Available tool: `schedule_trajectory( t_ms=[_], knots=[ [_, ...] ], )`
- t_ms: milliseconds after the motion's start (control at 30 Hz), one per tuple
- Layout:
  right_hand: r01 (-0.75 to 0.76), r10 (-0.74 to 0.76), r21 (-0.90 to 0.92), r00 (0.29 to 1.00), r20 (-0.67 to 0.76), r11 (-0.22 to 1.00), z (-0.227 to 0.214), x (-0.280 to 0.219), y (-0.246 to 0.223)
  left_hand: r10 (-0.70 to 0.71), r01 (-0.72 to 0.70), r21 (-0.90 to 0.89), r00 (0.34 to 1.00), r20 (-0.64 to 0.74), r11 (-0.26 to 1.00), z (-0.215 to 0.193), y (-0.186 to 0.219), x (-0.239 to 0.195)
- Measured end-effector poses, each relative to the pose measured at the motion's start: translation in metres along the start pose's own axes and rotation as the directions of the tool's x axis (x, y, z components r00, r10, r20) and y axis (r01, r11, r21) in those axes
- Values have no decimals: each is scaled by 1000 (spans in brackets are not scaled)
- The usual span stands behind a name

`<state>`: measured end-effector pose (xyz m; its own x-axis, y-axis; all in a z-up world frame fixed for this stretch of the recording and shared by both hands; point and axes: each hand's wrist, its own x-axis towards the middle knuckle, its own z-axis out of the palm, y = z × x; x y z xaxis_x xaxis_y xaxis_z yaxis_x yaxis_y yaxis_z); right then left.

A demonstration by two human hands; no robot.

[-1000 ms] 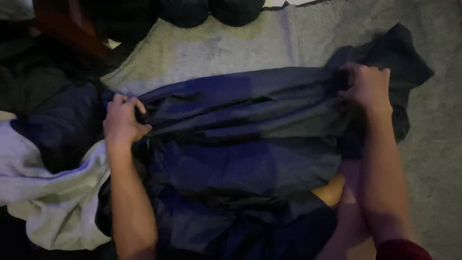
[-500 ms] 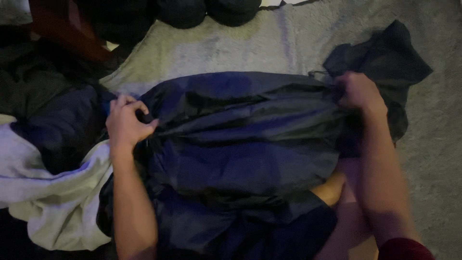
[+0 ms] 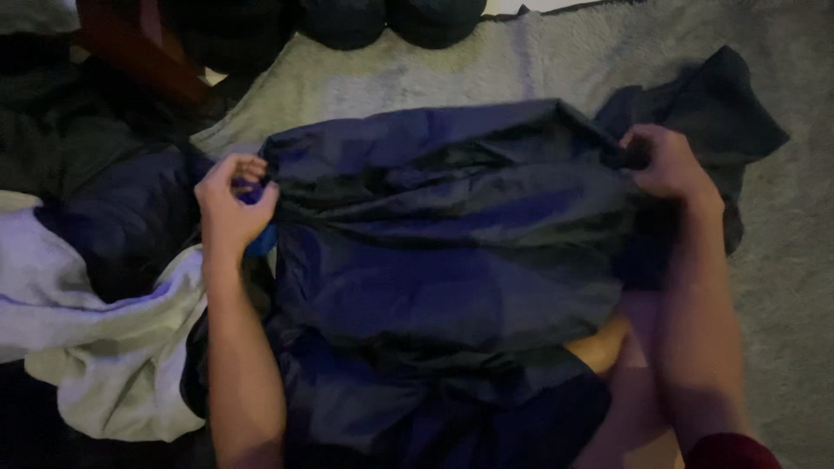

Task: The person spreads out a sleeping bag on the floor, folds it in half lengthwise, and then rolls it up into a compact cylinder before sliding it into its storage sack.

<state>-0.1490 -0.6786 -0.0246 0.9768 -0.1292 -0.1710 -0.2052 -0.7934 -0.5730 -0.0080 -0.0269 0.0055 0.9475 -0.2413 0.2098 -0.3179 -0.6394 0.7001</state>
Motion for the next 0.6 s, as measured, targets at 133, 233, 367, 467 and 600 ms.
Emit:
schedule_trajectory(
  t_ms=[133,233,367,467,600],
  knots=[
    [-71,68,-39,994,-86,997,4,-1,-8,-17,6,207,999,50,978,14,-12,2],
    [-115,115,9,990,-81,993,21,6,-13,52,-47,246,999,-12,968,34,-17,3],
    [-78,54,-157,987,-148,985,29,18,-2,34,38,253,961,-273,967,56,-18,3],
    [-109,50,-225,966,-254,968,13,12,13,54,38,147,819,-571,988,38,-27,9],
    [195,-298,-228,712,-635,954,10,5,2,-132,65,-116,582,-802,991,19,-38,17]
  ],
)
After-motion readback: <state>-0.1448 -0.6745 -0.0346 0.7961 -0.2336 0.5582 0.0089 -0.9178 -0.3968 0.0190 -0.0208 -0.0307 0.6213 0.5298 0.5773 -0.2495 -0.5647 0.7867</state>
